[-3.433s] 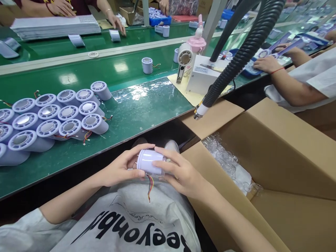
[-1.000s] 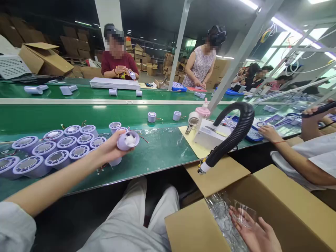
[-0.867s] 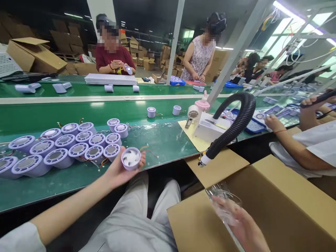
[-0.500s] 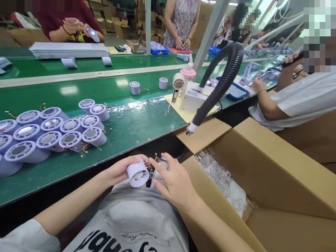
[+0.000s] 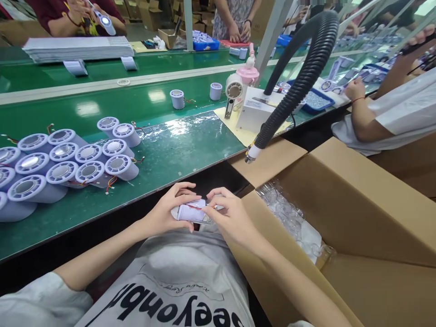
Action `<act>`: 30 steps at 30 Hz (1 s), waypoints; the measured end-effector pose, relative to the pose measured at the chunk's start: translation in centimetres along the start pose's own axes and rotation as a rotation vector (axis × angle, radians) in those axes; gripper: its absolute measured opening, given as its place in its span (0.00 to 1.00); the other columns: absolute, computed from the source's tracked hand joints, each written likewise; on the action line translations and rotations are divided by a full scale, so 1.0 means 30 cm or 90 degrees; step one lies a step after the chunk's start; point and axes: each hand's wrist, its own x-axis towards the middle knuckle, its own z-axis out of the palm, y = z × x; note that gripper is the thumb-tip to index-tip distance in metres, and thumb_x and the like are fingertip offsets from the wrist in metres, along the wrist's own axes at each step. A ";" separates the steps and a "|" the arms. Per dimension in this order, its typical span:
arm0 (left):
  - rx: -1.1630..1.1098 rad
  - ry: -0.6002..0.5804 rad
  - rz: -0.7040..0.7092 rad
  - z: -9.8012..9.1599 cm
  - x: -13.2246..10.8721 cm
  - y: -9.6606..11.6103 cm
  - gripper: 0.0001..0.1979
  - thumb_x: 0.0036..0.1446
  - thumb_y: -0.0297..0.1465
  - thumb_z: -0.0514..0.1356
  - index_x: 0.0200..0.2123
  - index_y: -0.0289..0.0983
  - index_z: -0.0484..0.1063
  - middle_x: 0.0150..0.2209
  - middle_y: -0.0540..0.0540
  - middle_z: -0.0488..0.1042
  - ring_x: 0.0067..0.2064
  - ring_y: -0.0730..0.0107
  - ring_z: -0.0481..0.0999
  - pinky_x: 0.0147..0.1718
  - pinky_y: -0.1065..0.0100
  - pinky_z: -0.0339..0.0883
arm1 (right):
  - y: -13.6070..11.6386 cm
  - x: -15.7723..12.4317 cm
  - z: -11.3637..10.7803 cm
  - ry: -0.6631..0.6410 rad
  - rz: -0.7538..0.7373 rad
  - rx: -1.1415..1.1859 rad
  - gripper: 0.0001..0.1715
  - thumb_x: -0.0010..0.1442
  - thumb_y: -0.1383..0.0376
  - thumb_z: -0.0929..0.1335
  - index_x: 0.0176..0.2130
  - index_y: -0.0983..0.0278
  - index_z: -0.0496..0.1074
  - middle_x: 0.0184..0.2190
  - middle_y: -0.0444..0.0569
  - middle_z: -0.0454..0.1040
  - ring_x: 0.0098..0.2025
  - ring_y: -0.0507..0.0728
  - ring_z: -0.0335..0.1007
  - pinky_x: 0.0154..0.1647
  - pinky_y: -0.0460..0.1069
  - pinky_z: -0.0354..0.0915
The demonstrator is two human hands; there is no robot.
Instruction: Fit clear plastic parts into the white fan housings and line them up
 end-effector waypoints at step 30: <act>-0.258 -0.058 -0.055 -0.032 -0.027 0.074 0.40 0.43 0.31 0.72 0.61 0.47 0.64 0.60 0.40 0.68 0.58 0.53 0.70 0.55 0.56 0.66 | 0.043 -0.061 -0.028 -0.109 -0.058 0.122 0.24 0.57 0.64 0.73 0.52 0.51 0.68 0.52 0.43 0.69 0.50 0.54 0.70 0.49 0.48 0.71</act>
